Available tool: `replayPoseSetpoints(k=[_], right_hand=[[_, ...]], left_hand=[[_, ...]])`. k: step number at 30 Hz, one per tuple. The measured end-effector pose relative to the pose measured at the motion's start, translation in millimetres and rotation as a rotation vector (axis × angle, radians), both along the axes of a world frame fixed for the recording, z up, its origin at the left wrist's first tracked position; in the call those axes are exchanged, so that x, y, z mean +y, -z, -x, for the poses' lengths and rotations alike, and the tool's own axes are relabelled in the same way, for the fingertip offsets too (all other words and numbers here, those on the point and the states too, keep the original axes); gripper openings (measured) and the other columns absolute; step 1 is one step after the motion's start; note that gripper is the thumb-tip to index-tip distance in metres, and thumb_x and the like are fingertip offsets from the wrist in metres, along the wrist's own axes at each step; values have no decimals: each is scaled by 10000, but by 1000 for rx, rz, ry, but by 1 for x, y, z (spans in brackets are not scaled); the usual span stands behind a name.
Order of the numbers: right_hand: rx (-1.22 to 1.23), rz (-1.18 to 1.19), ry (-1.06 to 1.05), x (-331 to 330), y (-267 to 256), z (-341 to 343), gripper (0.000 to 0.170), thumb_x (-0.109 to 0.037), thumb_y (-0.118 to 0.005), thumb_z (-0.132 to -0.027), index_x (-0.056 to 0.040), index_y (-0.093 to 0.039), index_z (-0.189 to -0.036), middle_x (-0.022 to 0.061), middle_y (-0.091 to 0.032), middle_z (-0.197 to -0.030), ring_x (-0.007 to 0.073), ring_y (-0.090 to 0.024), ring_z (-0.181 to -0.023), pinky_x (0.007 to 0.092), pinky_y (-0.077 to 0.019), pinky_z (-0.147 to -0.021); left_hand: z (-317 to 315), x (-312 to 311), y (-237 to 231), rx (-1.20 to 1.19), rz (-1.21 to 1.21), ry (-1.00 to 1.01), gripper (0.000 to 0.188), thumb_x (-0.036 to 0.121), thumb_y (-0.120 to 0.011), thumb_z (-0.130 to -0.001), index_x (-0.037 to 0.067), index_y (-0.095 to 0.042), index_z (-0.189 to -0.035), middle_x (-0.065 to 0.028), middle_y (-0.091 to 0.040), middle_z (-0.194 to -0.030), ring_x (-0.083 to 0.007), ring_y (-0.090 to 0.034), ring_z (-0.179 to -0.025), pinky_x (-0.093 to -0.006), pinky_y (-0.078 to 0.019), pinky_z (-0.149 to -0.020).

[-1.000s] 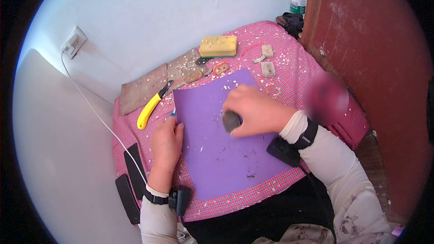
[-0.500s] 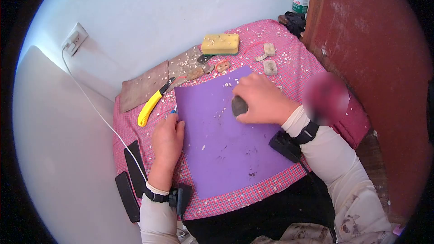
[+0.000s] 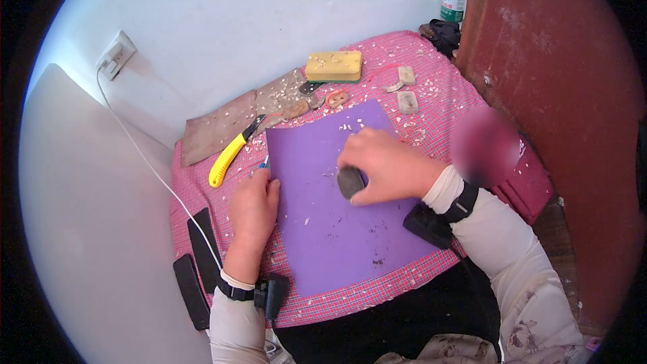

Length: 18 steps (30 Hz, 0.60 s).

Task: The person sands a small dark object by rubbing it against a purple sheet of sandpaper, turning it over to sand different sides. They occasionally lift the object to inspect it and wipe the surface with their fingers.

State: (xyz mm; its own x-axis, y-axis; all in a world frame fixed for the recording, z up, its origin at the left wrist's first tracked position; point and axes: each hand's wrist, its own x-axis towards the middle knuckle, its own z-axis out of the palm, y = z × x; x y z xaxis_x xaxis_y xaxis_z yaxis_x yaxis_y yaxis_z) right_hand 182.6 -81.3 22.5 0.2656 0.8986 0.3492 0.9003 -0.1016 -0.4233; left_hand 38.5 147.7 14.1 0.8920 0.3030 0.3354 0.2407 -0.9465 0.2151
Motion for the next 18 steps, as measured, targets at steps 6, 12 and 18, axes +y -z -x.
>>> replayPoseSetpoints(k=[6, 12, 18], right_hand=[[-81, 56, 302, -7, -4, -10, 377, -257, -746, -626, -59, -634, -927, 120, -582, -959, 321, -528, -965, 416, -436, -868], [-5, 46, 24, 1, 1, 4, 397, -261, -745, -623, -56, -640, -945, 120, -580, -951, 322, -530, -962, 413, -433, -877], [-116, -16, 268, -5, -4, -9, 370, -305, -732, -620, -65, -668, -895, 136, -594, -940, 335, -542, -954, 434, -442, -865]], left_hand=[[0, 1, 3, -26, -23, 13, 162, 195, -647, -836, 59, -599, -910, -184, -602, -777, -377, -600, -737, -487, -470, -648], [1, 1, 4, -19, -21, 4, 160, 191, -645, -837, 58, -601, -915, -185, -605, -784, -380, -601, -734, -486, -470, -647], [-1, 1, 2, -28, -20, 17, 152, 186, -646, -837, 58, -603, -908, -190, -605, -782, -383, -600, -734, -490, -467, -647]])
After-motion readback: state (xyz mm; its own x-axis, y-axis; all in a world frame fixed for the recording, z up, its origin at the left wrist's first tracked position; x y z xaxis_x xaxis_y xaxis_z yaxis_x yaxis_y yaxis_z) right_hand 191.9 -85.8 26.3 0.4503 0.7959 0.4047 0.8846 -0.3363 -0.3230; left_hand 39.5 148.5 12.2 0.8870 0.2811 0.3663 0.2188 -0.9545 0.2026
